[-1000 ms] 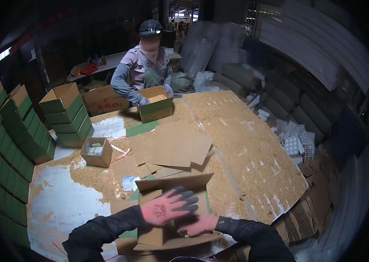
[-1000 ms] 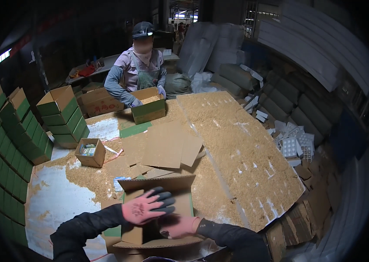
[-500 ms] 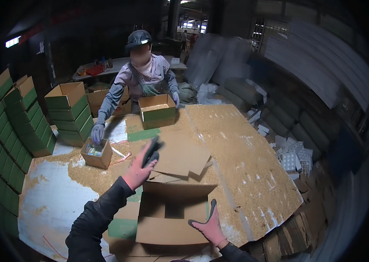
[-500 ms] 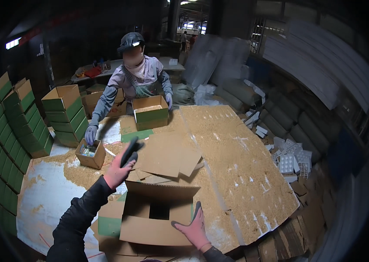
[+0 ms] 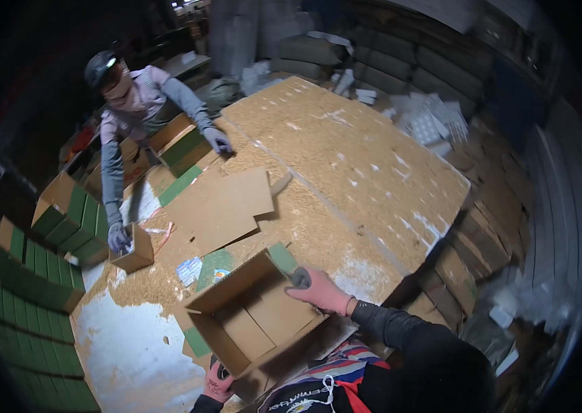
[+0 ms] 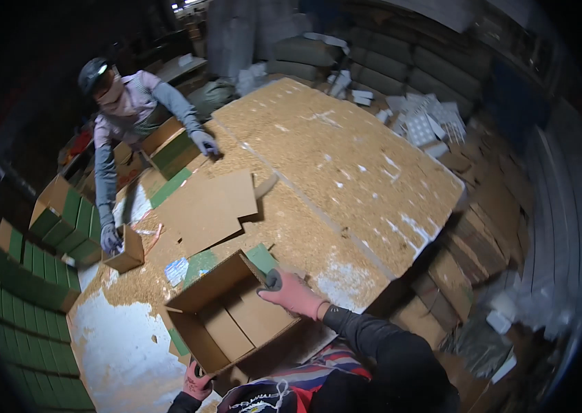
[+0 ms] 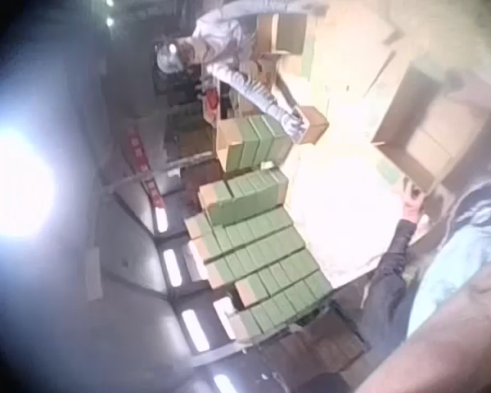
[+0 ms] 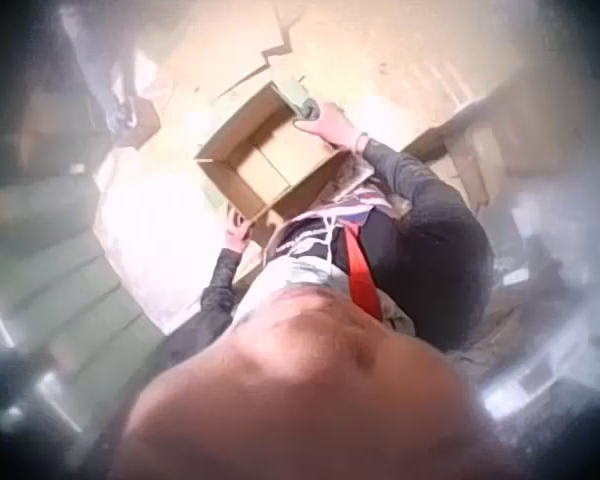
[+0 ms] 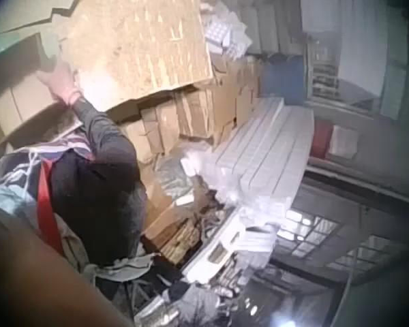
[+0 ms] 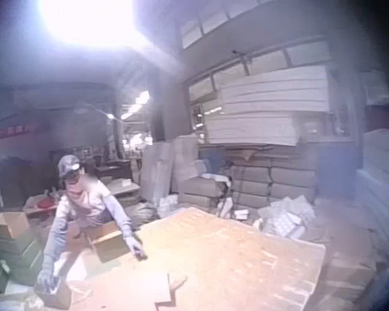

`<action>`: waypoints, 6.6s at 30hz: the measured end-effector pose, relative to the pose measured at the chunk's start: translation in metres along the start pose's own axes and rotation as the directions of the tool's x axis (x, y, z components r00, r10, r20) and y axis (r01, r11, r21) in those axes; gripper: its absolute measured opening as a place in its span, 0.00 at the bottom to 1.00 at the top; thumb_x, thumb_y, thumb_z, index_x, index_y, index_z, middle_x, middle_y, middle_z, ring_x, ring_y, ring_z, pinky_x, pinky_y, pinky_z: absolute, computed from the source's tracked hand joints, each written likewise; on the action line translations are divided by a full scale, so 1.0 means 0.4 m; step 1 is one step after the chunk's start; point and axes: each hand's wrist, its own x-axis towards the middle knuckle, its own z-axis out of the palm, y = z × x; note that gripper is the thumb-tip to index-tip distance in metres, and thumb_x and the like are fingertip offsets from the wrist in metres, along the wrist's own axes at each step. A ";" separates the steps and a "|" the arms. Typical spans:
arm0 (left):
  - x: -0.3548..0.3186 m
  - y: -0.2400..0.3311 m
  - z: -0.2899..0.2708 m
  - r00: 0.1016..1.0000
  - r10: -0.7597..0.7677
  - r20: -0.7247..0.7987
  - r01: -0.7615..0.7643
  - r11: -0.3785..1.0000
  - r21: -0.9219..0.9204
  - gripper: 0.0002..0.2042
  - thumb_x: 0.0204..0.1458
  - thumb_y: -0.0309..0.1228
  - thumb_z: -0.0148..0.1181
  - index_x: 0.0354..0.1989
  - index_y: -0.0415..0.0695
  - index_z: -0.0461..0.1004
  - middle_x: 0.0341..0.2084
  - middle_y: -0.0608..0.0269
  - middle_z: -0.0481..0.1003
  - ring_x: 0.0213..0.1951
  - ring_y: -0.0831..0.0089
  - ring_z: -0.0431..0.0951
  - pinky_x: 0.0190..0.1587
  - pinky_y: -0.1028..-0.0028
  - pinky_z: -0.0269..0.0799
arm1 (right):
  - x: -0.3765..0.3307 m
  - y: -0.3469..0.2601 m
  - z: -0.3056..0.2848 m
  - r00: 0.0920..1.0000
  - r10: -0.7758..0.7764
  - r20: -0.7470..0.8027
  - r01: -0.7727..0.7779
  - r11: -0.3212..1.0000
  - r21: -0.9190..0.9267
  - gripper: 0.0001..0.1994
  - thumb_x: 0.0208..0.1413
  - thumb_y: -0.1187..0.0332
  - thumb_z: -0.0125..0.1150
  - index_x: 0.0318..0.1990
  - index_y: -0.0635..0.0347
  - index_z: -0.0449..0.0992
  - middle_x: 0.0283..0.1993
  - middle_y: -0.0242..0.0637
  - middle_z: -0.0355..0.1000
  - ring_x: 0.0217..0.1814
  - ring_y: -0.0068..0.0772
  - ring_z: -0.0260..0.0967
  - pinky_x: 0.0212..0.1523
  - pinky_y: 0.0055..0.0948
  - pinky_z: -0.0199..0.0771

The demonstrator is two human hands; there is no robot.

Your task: The person folds cardboard boxes, inserts styrofoam trays filled with husks, adds small packets, places cardboard dividers over them, and closes and stacks the packed boxes by hand.

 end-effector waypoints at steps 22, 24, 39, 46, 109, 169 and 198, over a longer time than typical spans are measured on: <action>0.353 -0.028 -0.202 0.378 -0.925 -0.031 0.426 0.204 -0.882 0.19 0.47 0.17 0.53 0.50 0.32 0.65 0.41 0.57 0.73 0.40 0.72 0.72 0.45 0.75 0.67 | -0.249 0.584 -0.360 0.499 0.682 -0.536 0.379 0.384 0.842 0.20 0.61 0.67 0.48 0.57 0.68 0.59 0.52 0.41 0.67 0.49 0.31 0.68 0.48 0.28 0.69; 0.317 -0.048 -0.156 0.361 -0.929 -0.087 0.426 0.247 -0.870 0.21 0.47 0.17 0.52 0.53 0.32 0.63 0.43 0.56 0.72 0.41 0.72 0.71 0.46 0.75 0.65 | -0.278 0.484 -0.326 0.674 0.579 -0.459 0.183 0.472 0.863 0.18 0.62 0.64 0.46 0.55 0.66 0.62 0.50 0.39 0.68 0.44 0.29 0.70 0.43 0.28 0.73; 0.393 -0.070 -0.082 0.543 -0.804 -0.241 -0.428 -0.018 -0.904 0.18 0.55 0.33 0.48 0.51 0.37 0.67 0.41 0.53 0.74 0.38 0.69 0.76 0.44 0.71 0.71 | -0.028 -0.125 -0.033 0.987 -0.051 0.152 -0.086 0.635 0.768 0.15 0.61 0.69 0.47 0.53 0.63 0.64 0.46 0.35 0.70 0.41 0.23 0.71 0.40 0.24 0.76; 0.384 -0.159 0.001 0.441 -0.891 -0.107 0.258 0.240 -0.936 0.22 0.43 0.27 0.61 0.50 0.36 0.68 0.41 0.46 0.73 0.42 0.57 0.74 0.46 0.67 0.67 | -0.014 -0.103 -0.051 0.995 0.078 -0.058 -0.058 0.955 0.292 0.18 0.57 0.74 0.48 0.55 0.68 0.61 0.47 0.38 0.69 0.47 0.24 0.65 0.49 0.23 0.65; 0.534 -0.663 0.176 -0.038 -0.983 0.178 0.901 -0.110 -0.420 0.24 0.45 0.39 0.60 0.52 0.48 0.65 0.40 0.54 0.75 0.43 0.60 0.75 0.48 0.65 0.68 | 0.985 0.048 0.268 0.859 -0.148 0.490 0.489 0.519 -0.701 0.30 0.38 0.56 0.69 0.50 0.59 0.69 0.43 0.46 0.72 0.45 0.43 0.69 0.45 0.37 0.67; 0.091 -0.916 0.082 -0.095 -0.874 -0.477 0.636 0.316 -0.704 0.34 0.49 0.44 0.56 0.63 0.45 0.52 0.62 0.43 0.50 0.64 0.52 0.49 0.65 0.61 0.43 | 0.283 0.033 -0.001 0.806 0.431 0.406 -0.558 0.781 0.280 0.26 0.57 0.65 0.53 0.61 0.63 0.56 0.57 0.40 0.61 0.53 0.29 0.63 0.53 0.28 0.64; 0.300 -0.634 0.069 0.059 -0.995 0.078 0.525 -0.036 -0.850 0.15 0.50 0.36 0.54 0.42 0.38 0.72 0.43 0.49 0.71 0.49 0.54 0.68 0.53 0.65 0.62 | 0.565 -0.189 0.250 0.970 0.076 0.232 -0.178 0.870 0.459 0.18 0.63 0.62 0.42 0.49 0.69 0.68 0.45 0.37 0.70 0.48 0.23 0.66 0.51 0.24 0.66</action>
